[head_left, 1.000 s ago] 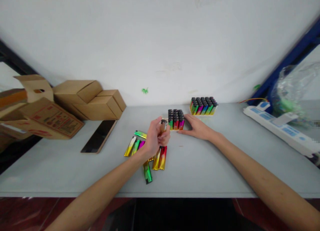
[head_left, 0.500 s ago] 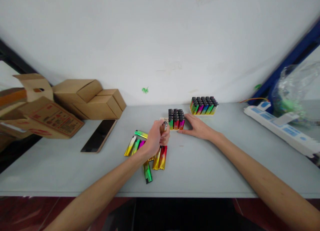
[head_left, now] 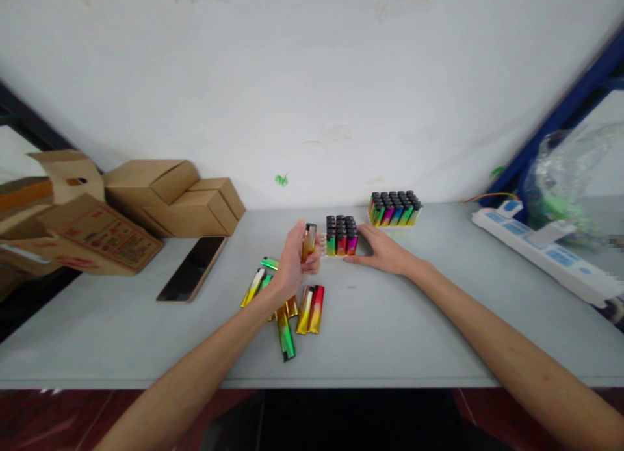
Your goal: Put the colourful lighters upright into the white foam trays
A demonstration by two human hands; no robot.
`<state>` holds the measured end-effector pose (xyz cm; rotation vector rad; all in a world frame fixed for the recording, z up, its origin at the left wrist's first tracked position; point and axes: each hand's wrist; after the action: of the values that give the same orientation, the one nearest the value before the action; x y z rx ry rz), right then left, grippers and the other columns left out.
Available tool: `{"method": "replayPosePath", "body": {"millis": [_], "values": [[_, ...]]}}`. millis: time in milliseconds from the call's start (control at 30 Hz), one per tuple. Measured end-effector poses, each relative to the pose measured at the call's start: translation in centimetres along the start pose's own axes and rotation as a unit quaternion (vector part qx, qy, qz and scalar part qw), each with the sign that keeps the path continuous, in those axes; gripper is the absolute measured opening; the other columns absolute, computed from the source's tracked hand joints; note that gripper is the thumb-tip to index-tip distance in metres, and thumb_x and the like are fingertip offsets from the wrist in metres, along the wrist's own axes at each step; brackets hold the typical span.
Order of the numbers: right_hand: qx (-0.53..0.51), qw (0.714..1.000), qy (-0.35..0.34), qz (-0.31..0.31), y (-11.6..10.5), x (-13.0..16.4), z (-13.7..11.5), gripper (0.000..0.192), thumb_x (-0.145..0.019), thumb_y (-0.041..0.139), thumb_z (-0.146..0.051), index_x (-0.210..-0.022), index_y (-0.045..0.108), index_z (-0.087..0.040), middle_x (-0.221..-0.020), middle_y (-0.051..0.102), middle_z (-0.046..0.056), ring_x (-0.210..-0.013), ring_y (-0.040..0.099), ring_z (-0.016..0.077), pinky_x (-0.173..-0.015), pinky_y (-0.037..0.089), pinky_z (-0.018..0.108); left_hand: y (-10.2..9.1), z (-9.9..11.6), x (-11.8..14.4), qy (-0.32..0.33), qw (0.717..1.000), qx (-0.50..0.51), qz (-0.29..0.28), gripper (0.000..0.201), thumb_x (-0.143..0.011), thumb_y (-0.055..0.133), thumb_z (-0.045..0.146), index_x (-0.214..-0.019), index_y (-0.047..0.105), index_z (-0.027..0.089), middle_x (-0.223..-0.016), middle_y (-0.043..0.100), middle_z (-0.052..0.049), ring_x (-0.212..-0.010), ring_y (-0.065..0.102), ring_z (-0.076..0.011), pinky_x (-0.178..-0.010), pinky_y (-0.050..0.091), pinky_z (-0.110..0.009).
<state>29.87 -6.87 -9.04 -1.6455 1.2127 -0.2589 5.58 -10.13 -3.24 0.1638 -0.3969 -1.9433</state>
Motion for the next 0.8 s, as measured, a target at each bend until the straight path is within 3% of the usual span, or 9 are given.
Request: {"method": "replayPosePath", "body": {"millis": [133,300,400,533,800], "values": [[-0.008,1.000,0.014,-0.005,-0.3,-0.1,-0.1,0.067,-0.084,0.076,-0.058,-0.129,0.058,-0.012,-0.121,0.069,0.019,-0.109,0.067,0.0362,-0.094,0.055,0.052,-1.7,0.1,-1.5,0.068,0.997,0.005,0.033,0.040,-0.089,0.063,0.059,-0.094,0.049,0.022,-0.067,0.051,0.007,-0.043,0.035,-0.0062,-0.043,0.033,-0.019],[-0.019,1.000,0.012,-0.013,-0.6,0.0,0.0,0.069,-0.080,0.079,-0.060,-0.128,0.061,-0.013,-0.121,0.070,0.018,-0.109,0.068,0.0359,-0.094,0.056,0.052,-3.3,-0.7,-3.0,0.120,0.987,-0.102,0.041,0.043,-0.088,0.071,0.053,-0.111,0.053,0.021,-0.084,0.059,0.003,-0.069,0.062,-0.0117,-0.066,0.055,-0.027],[-0.019,1.000,0.010,-0.005,-0.4,0.1,0.2,0.070,-0.079,0.080,-0.059,-0.129,0.061,-0.013,-0.122,0.070,0.018,-0.109,0.068,0.0357,-0.095,0.055,0.052,-3.7,-0.8,-3.7,0.170,0.966,-0.191,0.042,0.037,-0.086,0.074,0.048,-0.104,0.063,0.017,-0.097,0.067,-0.004,-0.084,0.067,-0.0147,-0.081,0.056,-0.030],[-0.013,1.000,0.006,-0.001,-0.3,0.2,0.3,0.069,-0.080,0.078,-0.059,-0.130,0.061,-0.014,-0.124,0.070,0.019,-0.109,0.068,0.0364,-0.095,0.055,0.053,-4.6,-0.9,-4.7,0.217,0.924,-0.308,0.059,0.027,-0.084,0.076,0.040,-0.089,0.068,0.015,-0.088,0.073,-0.006,-0.087,0.071,-0.0190,-0.088,0.055,-0.031],[-0.001,1.000,0.002,-0.014,-0.4,0.1,-0.1,0.069,-0.083,0.077,-0.057,-0.132,0.057,-0.012,-0.125,0.068,0.020,-0.112,0.067,0.0364,-0.098,0.055,0.051,-6.1,-1.5,-6.0,0.206,0.910,-0.358,0.020,0.032,-0.086,0.073,0.044,-0.102,0.067,0.017,-0.100,0.079,-0.009,-0.097,0.076,-0.0254,-0.092,0.060,-0.038]]}}
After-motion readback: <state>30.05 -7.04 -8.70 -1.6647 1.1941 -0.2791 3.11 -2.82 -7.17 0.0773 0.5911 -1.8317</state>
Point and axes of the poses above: each hand's wrist, its own x-axis away from the middle knuckle, its own y-axis out of the palm, z = x × y
